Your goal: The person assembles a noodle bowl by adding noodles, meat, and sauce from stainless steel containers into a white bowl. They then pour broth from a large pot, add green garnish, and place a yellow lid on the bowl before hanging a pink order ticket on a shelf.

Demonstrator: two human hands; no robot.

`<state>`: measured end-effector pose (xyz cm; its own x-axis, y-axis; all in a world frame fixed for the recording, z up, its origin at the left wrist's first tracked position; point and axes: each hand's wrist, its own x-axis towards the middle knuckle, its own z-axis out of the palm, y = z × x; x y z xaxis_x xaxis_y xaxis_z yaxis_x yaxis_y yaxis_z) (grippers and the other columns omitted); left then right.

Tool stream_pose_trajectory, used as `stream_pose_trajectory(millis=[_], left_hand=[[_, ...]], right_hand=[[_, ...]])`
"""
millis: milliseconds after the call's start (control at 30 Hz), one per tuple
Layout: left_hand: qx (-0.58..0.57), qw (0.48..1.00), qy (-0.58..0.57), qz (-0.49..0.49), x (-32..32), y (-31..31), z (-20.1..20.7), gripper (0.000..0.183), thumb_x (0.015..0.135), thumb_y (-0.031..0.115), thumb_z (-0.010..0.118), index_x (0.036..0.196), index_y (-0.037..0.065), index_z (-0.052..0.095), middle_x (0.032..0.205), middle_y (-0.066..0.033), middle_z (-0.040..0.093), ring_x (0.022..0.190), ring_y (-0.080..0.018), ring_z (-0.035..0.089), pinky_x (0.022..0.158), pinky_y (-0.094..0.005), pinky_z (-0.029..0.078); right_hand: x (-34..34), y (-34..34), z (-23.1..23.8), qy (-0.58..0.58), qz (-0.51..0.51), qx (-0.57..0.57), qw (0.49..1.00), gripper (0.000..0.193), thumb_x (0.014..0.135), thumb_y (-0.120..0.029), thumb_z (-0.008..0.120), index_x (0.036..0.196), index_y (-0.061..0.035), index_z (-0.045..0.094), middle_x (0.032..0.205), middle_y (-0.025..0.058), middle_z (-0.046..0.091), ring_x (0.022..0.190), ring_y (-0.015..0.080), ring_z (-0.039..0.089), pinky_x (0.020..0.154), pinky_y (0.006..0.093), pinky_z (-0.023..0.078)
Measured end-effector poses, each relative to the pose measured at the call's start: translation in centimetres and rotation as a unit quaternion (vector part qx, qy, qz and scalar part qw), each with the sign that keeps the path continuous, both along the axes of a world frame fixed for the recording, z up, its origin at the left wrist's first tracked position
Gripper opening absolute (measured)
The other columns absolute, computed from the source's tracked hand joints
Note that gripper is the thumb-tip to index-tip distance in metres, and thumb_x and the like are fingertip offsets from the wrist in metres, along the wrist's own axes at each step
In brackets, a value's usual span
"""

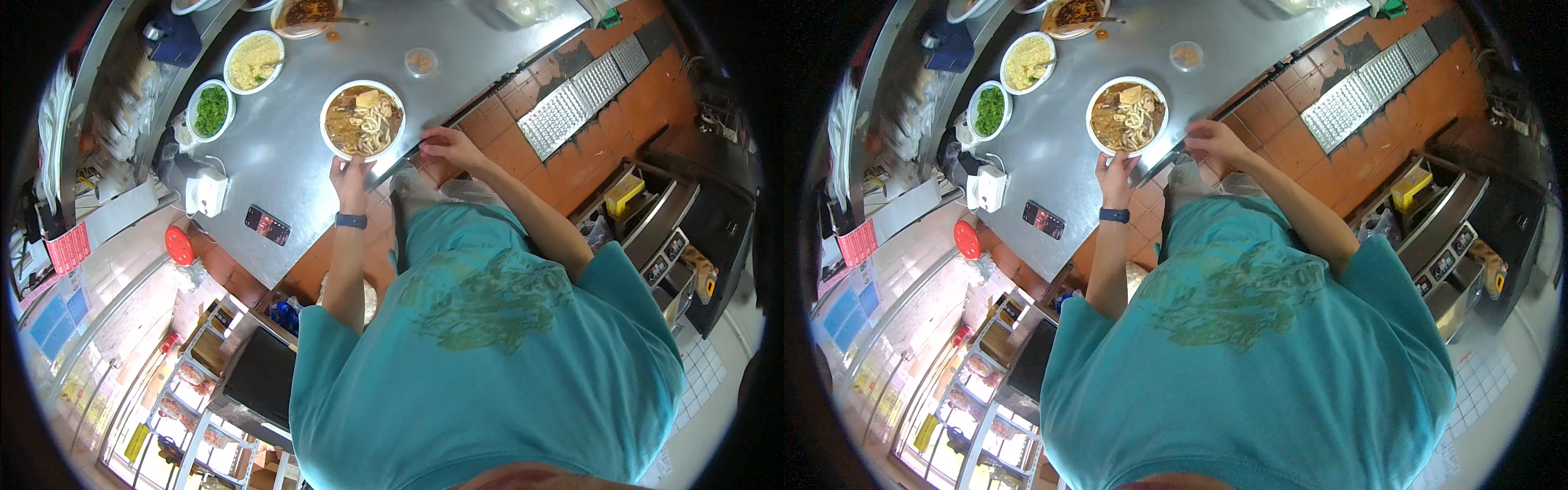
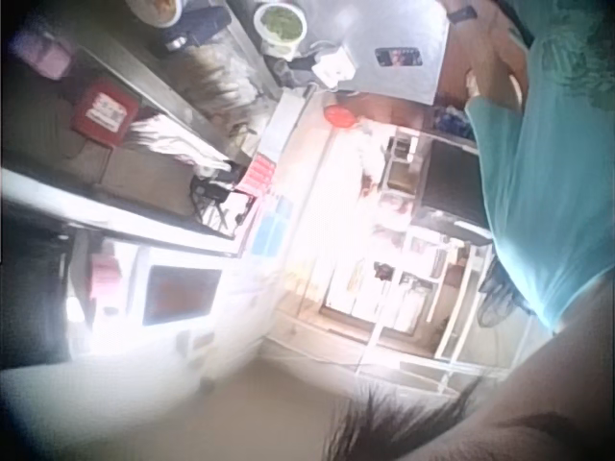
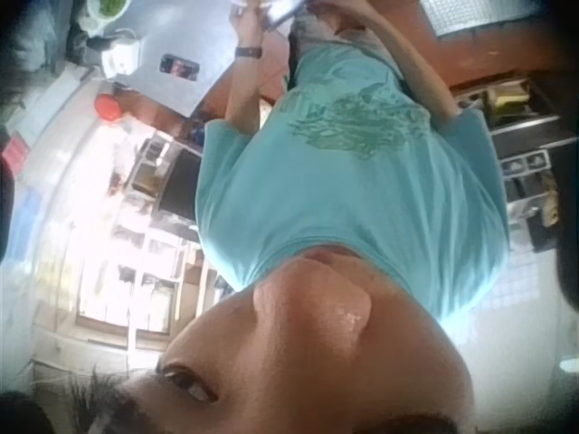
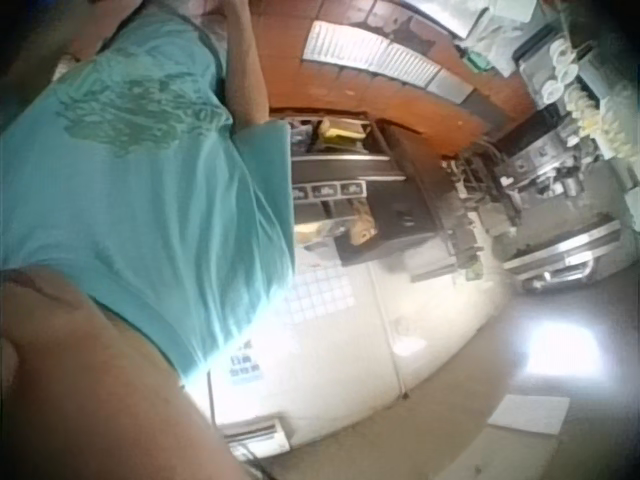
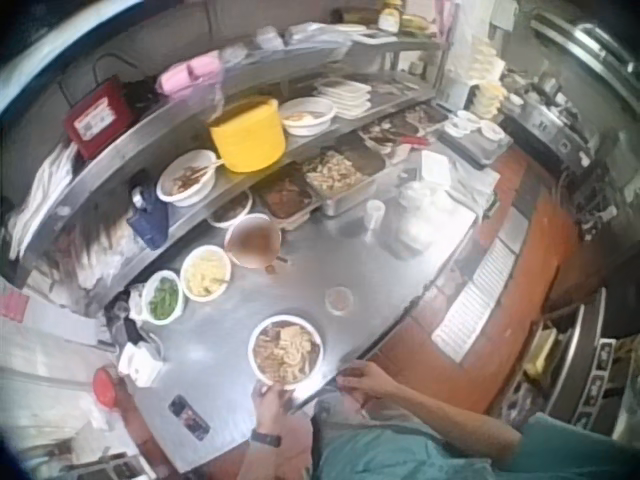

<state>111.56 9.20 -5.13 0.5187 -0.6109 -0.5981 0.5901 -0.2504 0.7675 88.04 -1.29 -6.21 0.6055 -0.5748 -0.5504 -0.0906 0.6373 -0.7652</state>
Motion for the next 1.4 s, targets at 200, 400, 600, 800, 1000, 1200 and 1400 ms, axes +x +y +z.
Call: stream_pose_trajectory(millis=[200, 400, 600, 800, 1000, 1200, 1400], left_hand=[[0.017, 0.997, -0.006, -0.079, -6.9, -0.5, 4.6, 0.018, 0.087, -0.003, 0.06, 0.104, 0.003, 0.055, 0.107, -0.0147, 0.066, 0.096, -0.0249, 0.068, 0.085, -0.0374, 0.06], [0.005, 0.981, -0.011, -0.194, -16.3, -2.1, 7.4, 0.018, 0.088, -0.004, 0.058, 0.105, 0.001, 0.054, 0.107, -0.0143, 0.066, 0.097, -0.0253, 0.068, 0.086, -0.0383, 0.06], [-0.012, 0.952, 0.02, -0.305, -26.6, -4.2, 9.7, 0.02, 0.09, -0.004, 0.055, 0.109, 0.0, 0.052, 0.11, -0.0159, 0.065, 0.097, -0.0252, 0.068, 0.086, -0.0383, 0.061], [-0.074, 0.884, 0.074, -0.455, -36.2, -6.2, 11.6, 0.026, 0.094, 0.002, 0.059, 0.118, 0.002, 0.05, 0.112, -0.0126, 0.064, 0.099, -0.0228, 0.068, 0.086, -0.0409, 0.061], [-0.136, 0.805, 0.168, -0.553, -46.6, -8.3, 12.1, 0.047, 0.097, 0.008, 0.059, 0.138, 0.001, 0.037, 0.139, -0.0152, 0.047, 0.128, -0.0257, 0.05, 0.109, -0.0415, 0.042], [-0.113, 0.685, 0.299, -0.654, -56.4, -12.1, 11.8, 0.057, 0.093, 0.006, 0.063, 0.143, -0.002, 0.036, 0.144, -0.0116, 0.047, 0.13, -0.0243, 0.048, 0.11, -0.0388, 0.039], [-0.134, 0.558, 0.34, -0.745, -66.8, -13.1, 13.8, 0.073, 0.087, 0.016, 0.073, 0.146, 0.002, 0.032, 0.146, -0.0117, 0.044, 0.132, -0.0265, 0.046, 0.112, -0.0421, 0.037]], right_hand=[[-4.6, 0.0, 2.4, -0.133, -0.017, 0.065, 0.989, 0.065, 0.092, -0.015, 0.068, 0.147, -0.0029, 0.034, 0.132, 0.0112, 0.055, 0.12, 0.0193, 0.056, 0.097, 0.034, 0.052], [-13.9, 1.0, 5.6, -0.158, -0.108, 0.039, 0.981, 0.047, 0.094, -0.011, 0.064, 0.136, 0.0025, 0.046, 0.131, 0.0119, 0.057, 0.116, 0.0204, 0.059, 0.102, 0.034, 0.049], [-25.5, 3.3, 6.8, -0.088, -0.207, -0.052, 0.973, 0.05, 0.088, -0.013, 0.072, 0.13, 0.0058, 0.051, 0.122, 0.0118, 0.064, 0.108, 0.0166, 0.062, 0.096, 0.031, 0.05], [-36.1, 6.9, 9.8, 0.0, -0.335, -0.078, 0.939, 0.049, 0.084, -0.021, 0.077, 0.123, 0.0022, 0.056, 0.11, 0.0061, 0.066, 0.097, 0.0127, 0.061, 0.086, 0.0285, 0.05], [-44.1, 11.5, 12.7, -0.078, -0.51, -0.059, 0.854, 0.047, 0.088, -0.013, 0.07, 0.126, 0.0037, 0.048, 0.118, 0.0107, 0.062, 0.105, 0.0174, 0.061, 0.091, 0.0323, 0.051], [-48.5, 14.6, 14.5, -0.071, -0.643, -0.062, 0.76, 0.053, 0.088, -0.022, 0.073, 0.126, 0.0062, 0.051, 0.122, 0.0164, 0.062, 0.109, 0.0223, 0.063, 0.094, 0.0378, 0.054], [-54.3, 16.5, 16.8, -0.071, -0.705, -0.057, 0.703, 0.058, 0.086, -0.02, 0.076, 0.129, 0.0049, 0.048, 0.119, 0.0113, 0.062, 0.108, 0.0188, 0.062, 0.089, 0.0323, 0.055]])
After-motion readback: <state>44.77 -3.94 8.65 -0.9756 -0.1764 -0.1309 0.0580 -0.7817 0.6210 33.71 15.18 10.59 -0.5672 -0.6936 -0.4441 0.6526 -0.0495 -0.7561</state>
